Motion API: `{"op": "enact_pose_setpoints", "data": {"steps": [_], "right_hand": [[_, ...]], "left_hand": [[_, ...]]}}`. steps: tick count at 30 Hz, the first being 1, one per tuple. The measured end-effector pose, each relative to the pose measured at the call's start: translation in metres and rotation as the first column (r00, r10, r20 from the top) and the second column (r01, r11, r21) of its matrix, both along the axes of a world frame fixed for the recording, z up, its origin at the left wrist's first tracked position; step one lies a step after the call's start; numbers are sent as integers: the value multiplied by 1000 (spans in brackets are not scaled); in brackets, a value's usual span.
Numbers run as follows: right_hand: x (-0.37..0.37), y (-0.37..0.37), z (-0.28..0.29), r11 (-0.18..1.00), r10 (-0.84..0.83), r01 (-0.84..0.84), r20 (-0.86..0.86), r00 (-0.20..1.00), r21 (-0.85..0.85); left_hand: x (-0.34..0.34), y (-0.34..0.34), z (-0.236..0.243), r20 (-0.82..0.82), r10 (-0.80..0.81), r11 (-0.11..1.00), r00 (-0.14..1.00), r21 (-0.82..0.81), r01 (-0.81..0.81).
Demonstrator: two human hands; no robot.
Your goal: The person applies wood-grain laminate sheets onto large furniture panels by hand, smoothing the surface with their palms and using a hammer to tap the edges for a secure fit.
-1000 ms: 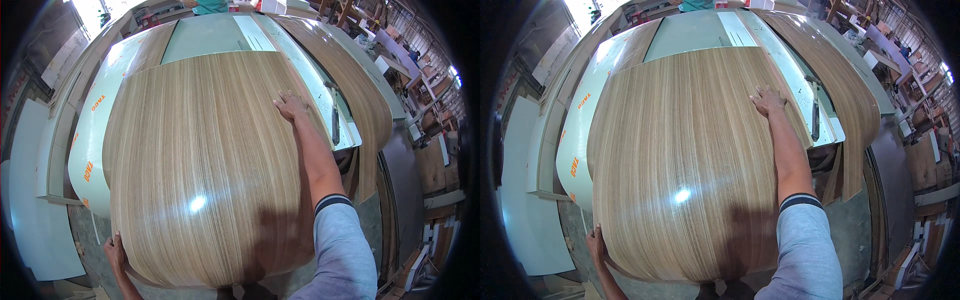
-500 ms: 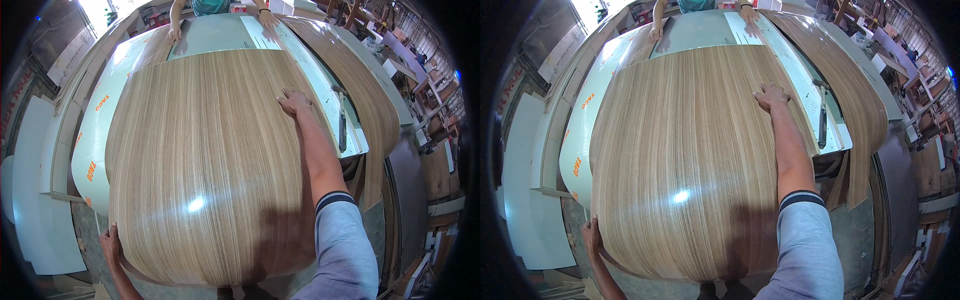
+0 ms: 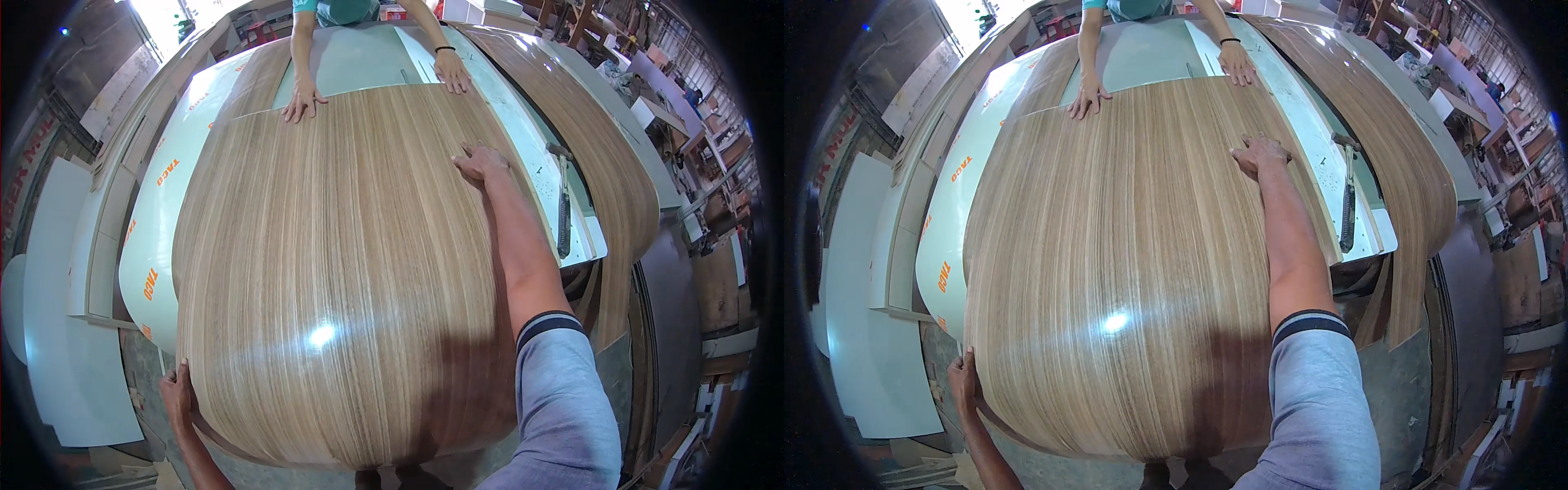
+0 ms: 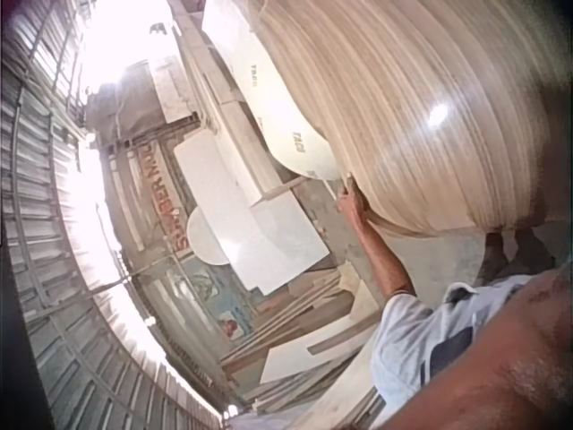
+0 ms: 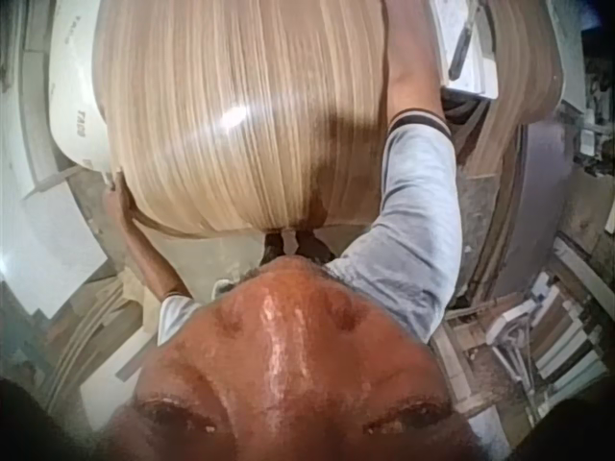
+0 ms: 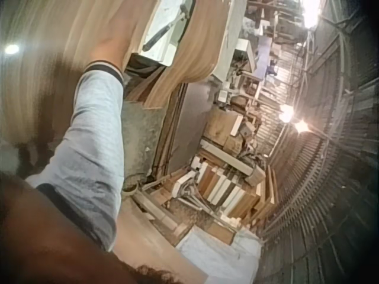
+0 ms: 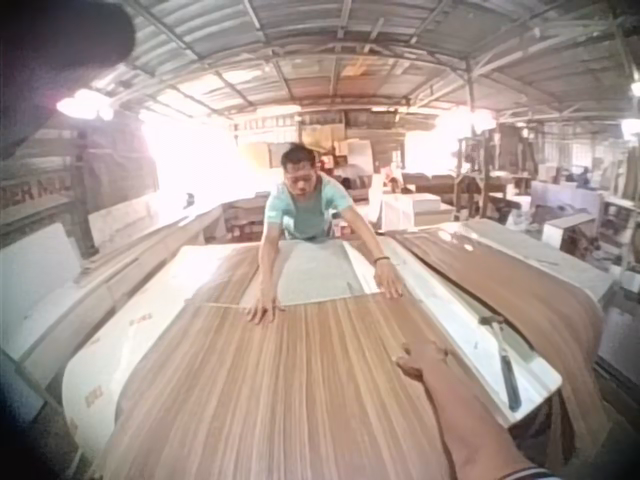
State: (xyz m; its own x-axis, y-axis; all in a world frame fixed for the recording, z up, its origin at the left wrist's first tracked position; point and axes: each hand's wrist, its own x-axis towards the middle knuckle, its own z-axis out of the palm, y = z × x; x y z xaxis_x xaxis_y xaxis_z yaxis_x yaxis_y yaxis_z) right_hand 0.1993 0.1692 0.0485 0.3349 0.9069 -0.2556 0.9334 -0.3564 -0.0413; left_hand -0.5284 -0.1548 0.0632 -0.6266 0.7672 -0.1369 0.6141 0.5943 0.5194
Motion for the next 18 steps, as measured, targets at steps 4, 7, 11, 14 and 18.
{"op": "enact_pose_setpoints", "data": {"steps": [4, 7, 11, 14, 18], "right_hand": [[8, -3, -4, 996, -13, 12, 10, 1000, 92], [1, -5, 2, 997, -8, 6, 25, 1000, 78], [-1, -6, 1, 998, -11, 10, 19, 1000, 60], [-11, -7, -4, 996, -20, 17, 33, 999, 88], [13, -19, -24, 982, 2, -7, 30, 1000, 186]], "left_hand": [[15, 2, -6, 89, -17, 993, 996, 122, 6], [14, 1, -2, 98, -12, 991, 995, 132, -1], [10, 5, -15, 83, 31, 987, 996, 156, -44], [15, 13, -13, 126, -2, 977, 992, 210, -25], [33, 32, -20, 141, 15, 984, 990, 172, -39]]}}
